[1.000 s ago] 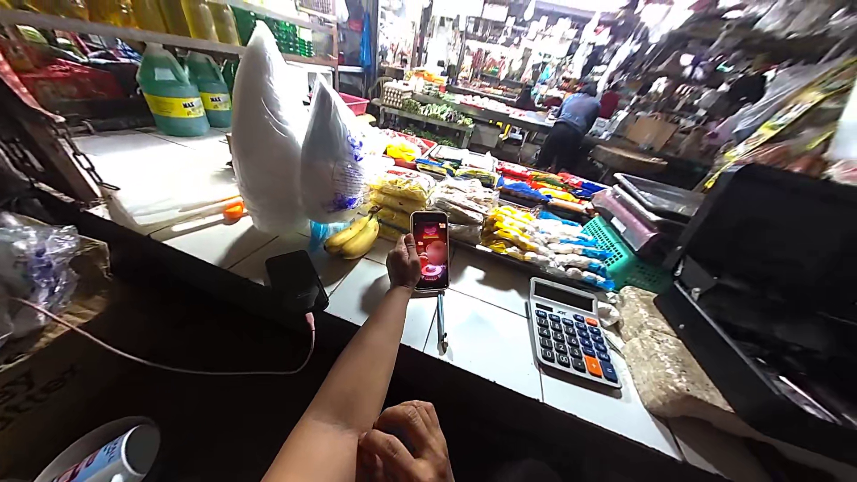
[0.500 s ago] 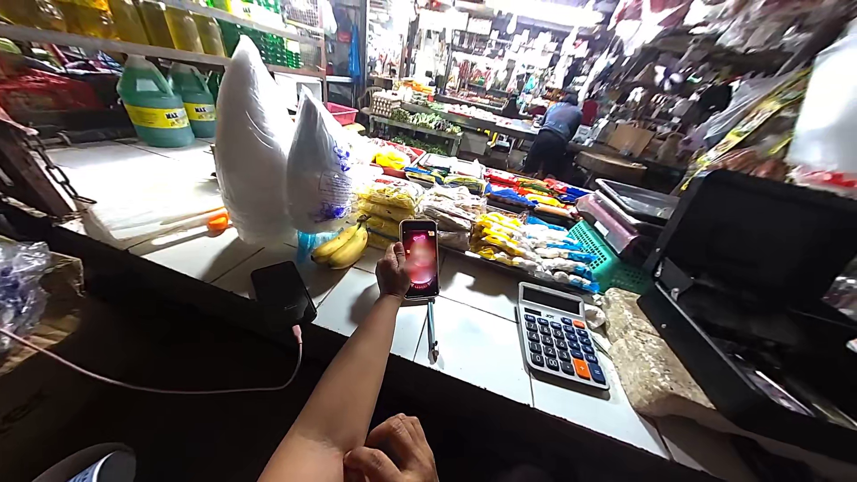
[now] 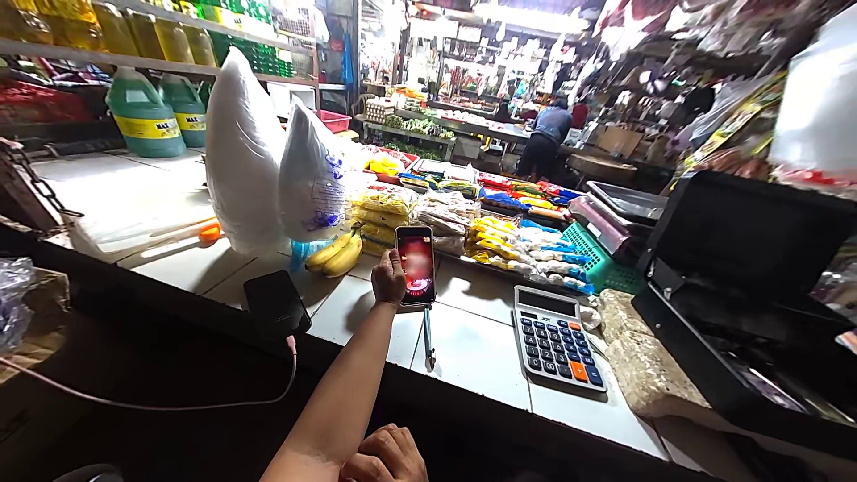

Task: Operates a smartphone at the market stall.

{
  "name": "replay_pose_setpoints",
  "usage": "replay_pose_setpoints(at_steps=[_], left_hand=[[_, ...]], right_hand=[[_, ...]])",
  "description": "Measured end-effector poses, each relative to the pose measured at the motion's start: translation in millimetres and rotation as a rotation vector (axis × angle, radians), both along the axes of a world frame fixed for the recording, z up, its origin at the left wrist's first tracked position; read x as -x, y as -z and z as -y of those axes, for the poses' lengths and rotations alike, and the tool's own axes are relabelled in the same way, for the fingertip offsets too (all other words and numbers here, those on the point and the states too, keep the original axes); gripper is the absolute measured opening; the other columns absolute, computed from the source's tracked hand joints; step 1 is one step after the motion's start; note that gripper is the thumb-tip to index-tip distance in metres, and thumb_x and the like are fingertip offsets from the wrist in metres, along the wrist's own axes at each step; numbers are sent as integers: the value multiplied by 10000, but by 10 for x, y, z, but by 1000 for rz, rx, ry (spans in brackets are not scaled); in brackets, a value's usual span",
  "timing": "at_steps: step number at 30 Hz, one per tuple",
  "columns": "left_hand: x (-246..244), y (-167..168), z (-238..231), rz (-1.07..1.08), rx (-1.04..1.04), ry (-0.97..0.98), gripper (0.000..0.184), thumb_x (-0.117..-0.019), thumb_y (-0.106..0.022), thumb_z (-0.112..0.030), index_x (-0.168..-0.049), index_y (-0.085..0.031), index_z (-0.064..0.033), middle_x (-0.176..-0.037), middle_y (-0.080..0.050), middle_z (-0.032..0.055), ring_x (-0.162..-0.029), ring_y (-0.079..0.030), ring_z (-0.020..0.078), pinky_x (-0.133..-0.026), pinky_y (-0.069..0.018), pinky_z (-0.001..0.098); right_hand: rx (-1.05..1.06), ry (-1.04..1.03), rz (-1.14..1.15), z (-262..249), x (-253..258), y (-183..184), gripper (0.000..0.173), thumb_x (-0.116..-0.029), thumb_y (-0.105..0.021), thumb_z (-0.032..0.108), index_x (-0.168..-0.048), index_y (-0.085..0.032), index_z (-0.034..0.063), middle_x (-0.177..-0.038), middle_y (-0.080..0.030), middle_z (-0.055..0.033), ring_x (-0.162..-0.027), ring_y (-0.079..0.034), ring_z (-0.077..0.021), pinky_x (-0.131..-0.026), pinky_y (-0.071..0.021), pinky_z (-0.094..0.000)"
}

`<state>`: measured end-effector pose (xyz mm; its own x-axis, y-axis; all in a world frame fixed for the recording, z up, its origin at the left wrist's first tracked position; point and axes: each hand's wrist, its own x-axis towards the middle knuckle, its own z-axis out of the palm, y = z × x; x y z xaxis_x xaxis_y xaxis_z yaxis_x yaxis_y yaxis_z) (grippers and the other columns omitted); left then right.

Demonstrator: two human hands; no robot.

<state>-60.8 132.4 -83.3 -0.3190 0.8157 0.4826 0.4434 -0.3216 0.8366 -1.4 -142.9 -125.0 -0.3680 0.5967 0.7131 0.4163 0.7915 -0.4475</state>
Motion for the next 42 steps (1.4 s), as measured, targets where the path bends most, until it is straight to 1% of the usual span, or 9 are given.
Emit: replay_pose_setpoints(at_steps=[3, 4, 8, 15, 18, 29, 34, 38, 42], left_hand=[[1, -2, 4, 0, -3, -5, 458, -1094, -328, -194, -1096, -673, 108, -943, -705, 273, -973, -699, 373, -902, -506, 521], [1, -5, 4, -1, -6, -5, 456, -1094, -328, -190, -1093, -673, 109, -944, -705, 272, -973, -699, 375, -901, -506, 521], [16, -41, 29, 0, 18, 29, 468, -1100, -316, -190, -1150, -660, 122, -1022, -706, 288, -1032, -692, 386, -955, -495, 528], [-2, -25, 16, -4, -14, 3, 464, -1099, -321, -189, -1116, -668, 119, -968, -706, 279, -977, -700, 381, -906, -506, 529], [1, -43, 31, -9, -3, 4, 466, -1101, -316, -188, -1128, -667, 117, -973, -707, 279, -981, -700, 382, -913, -504, 527], [-6, -14, 20, -2, -52, -5, 454, -1092, -330, -176, -1098, -672, 123, -948, -707, 278, -952, -704, 384, -884, -511, 531], [2, -17, 21, -7, -39, -5, 458, -1096, -323, -182, -1098, -671, 116, -936, -707, 267, -945, -703, 374, -880, -514, 520], [9, -52, 46, -9, 11, 15, 460, -1102, -329, -187, -1166, -657, 128, -1012, -707, 294, -1021, -694, 400, -945, -496, 536], [10, -38, 36, -4, 1, 8, 449, -1099, -340, -182, -1135, -665, 125, -984, -709, 286, -1000, -698, 387, -929, -502, 526]], right_hand=[[-3, -12, -22, -10, 3, 14, 334, -1069, -442, 279, -1146, -733, 134, -942, -686, -95, -920, -653, -236, -823, -525, -375], [-7, -15, -29, -11, 4, 20, 337, -1068, -445, 278, -1152, -739, 137, -940, -684, -99, -914, -651, -236, -823, -523, -372], [-17, -29, -80, -7, 15, 45, 298, -1046, -492, 229, -1089, -756, 98, -934, -690, -126, -899, -658, -239, -818, -534, -360], [-27, -42, -122, -26, 28, 86, 263, -1038, -520, 215, -1003, -736, 71, -920, -683, -129, -902, -655, -231, -821, -536, -339], [-34, -46, -116, -29, 28, 96, 274, -1042, -508, 220, -1007, -737, 73, -917, -681, -130, -896, -653, -232, -816, -533, -337], [-12, -57, -88, -18, 27, 72, 282, -1038, -494, 208, -1017, -729, 53, -933, -673, -153, -884, -650, -249, -798, -530, -344], [-14, -50, -100, -15, 35, 86, 295, -1054, -484, 239, -1028, -726, 73, -927, -672, -144, -879, -649, -240, -786, -530, -341], [-6, -54, -118, -8, 37, 90, 299, -1053, -486, 232, -1034, -737, 71, -932, -675, -144, -887, -652, -243, -796, -537, -350], [-19, -50, -138, -17, 51, 117, 286, -1055, -490, 237, -1047, -728, 78, -927, -670, -137, -880, -650, -234, -784, -538, -342]])
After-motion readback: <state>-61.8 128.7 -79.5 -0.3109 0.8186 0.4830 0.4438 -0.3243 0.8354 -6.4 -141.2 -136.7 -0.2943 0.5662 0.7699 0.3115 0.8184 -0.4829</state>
